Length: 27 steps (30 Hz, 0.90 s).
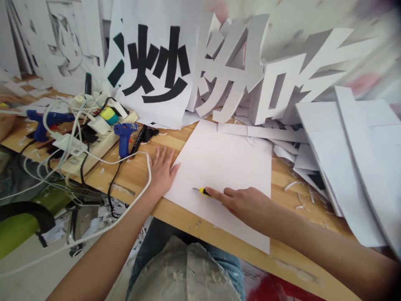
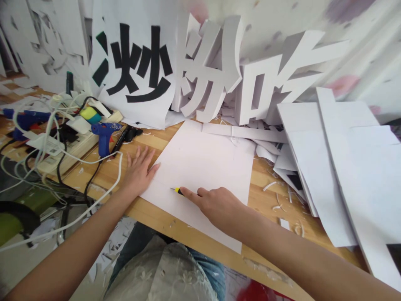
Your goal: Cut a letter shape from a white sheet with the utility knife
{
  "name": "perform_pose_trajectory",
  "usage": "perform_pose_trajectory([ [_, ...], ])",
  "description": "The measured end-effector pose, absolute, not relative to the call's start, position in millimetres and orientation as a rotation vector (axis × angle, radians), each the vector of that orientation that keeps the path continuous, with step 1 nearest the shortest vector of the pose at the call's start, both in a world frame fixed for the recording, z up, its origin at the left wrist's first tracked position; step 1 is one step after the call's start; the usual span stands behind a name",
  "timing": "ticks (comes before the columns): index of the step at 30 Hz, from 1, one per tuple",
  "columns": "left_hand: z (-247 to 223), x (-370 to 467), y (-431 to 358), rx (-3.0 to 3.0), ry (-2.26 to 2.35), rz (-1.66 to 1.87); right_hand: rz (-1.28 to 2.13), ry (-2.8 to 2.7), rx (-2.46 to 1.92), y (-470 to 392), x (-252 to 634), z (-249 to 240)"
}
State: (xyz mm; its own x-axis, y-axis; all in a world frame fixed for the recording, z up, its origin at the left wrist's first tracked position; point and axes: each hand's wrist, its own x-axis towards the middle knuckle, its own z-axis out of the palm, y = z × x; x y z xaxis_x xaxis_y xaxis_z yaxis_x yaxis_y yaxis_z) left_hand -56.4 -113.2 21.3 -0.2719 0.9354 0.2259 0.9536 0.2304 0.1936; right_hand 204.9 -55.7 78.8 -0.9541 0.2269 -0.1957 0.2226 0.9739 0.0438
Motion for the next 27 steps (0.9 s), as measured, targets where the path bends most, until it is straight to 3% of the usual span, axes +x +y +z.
perform_pose_trajectory([
  [27, 22.1, -58.1, -113.0, -1.872, -2.432, -0.484, 0.101, 2.871, 0.336, -57.7, 232.8, 88.9],
])
